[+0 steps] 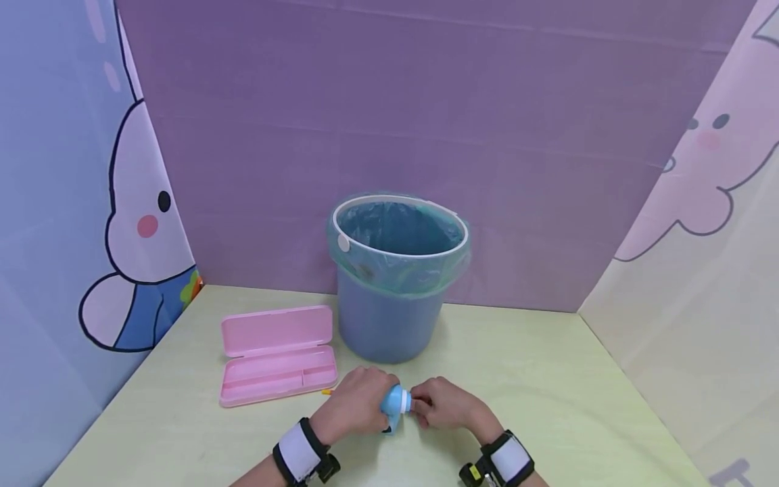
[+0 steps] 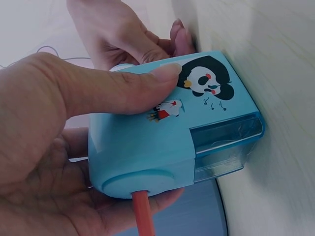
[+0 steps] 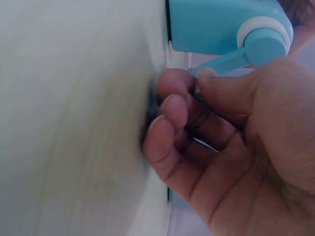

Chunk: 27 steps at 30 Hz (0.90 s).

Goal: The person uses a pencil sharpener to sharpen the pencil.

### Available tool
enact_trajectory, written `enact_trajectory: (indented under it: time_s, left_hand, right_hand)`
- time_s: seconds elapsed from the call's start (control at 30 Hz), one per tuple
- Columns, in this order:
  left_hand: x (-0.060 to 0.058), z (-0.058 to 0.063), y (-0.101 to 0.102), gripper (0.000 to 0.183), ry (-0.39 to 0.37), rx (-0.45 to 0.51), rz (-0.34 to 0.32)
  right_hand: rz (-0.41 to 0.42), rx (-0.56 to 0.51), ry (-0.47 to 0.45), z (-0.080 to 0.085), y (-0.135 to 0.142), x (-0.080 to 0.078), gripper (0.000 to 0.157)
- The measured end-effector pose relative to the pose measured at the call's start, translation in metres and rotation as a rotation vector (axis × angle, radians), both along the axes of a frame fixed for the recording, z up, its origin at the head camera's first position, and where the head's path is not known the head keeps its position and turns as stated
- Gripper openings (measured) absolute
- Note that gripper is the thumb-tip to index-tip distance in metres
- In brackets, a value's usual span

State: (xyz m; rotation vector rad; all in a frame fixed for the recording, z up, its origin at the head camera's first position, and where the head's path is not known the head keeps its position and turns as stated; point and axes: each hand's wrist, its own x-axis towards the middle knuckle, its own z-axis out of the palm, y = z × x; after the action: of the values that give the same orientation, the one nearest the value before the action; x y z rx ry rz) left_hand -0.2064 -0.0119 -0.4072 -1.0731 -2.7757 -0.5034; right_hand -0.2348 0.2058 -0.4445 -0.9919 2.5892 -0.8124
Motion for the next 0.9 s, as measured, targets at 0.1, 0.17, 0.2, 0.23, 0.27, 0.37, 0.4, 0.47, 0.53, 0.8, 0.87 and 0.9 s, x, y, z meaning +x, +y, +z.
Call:
enact_trajectory:
  time_s: [0.1,0.17,0.2,0.23,0.27,0.37,0.4,0.47,0.53,0.8,0.87,0.9]
  left_hand:
    - [0.0011,-0.0001,0.0002,0.028,-0.007,-0.010,0.005]
    - [0.0014,-0.0002,0.0004,0.028,-0.007,-0.015,0.007]
    - [0.0014,-0.0001,0.0005,0.028,-0.007,-0.019,0.007]
    - [0.0014,0.0000,0.0006,0.028,-0.008,-0.020,0.007]
    - [0.0014,0.0002,0.0007,0.028,-0.009,-0.023,0.006]
    - [0.0012,0.0007,0.0008,0.028,-0.012,-0.025,0.006]
    - [0.0011,0.0008,0.0008,0.028,-0.015,-0.024,0.006]
    - [0.0008,0.0008,0.0008,0.027,-0.012,-0.020,0.009]
    - [0.0005,0.0005,0.0010,0.027,-0.003,-0.013,0.014]
    - [0.0008,-0.0022,0.0017,0.029,0.032,-0.006,0.034]
    - [0.0009,-0.0024,0.0018,0.030,0.025,-0.006,0.037]
    - [0.0010,-0.0027,0.0020,0.030,0.023,-0.005,0.038]
  right_hand:
    - [0.015,0.015,-0.040,0.0012,-0.0009,0.0026,0.024]
    - [0.017,0.020,-0.063,0.0026,-0.0010,0.0038,0.024]
    - [0.016,0.019,-0.074,0.0033,-0.0010,0.0043,0.025]
    - [0.014,0.018,-0.088,0.0040,-0.0009,0.0046,0.025]
    - [0.013,0.016,-0.100,0.0048,-0.0007,0.0048,0.025]
    - [0.018,0.022,-0.133,0.0057,-0.0003,0.0045,0.025]
    - [0.023,0.029,-0.136,0.0058,-0.0002,0.0043,0.025]
    - [0.034,0.037,-0.140,0.0058,-0.0002,0.0038,0.025]
    - [0.045,0.044,-0.142,0.0057,-0.0002,0.0036,0.025]
    - [0.160,0.029,-0.245,0.0083,-0.0002,0.0084,0.027]
    - [0.191,0.012,-0.278,0.0092,0.0000,0.0098,0.027]
    - [0.200,0.008,-0.293,0.0092,0.0002,0.0103,0.027]
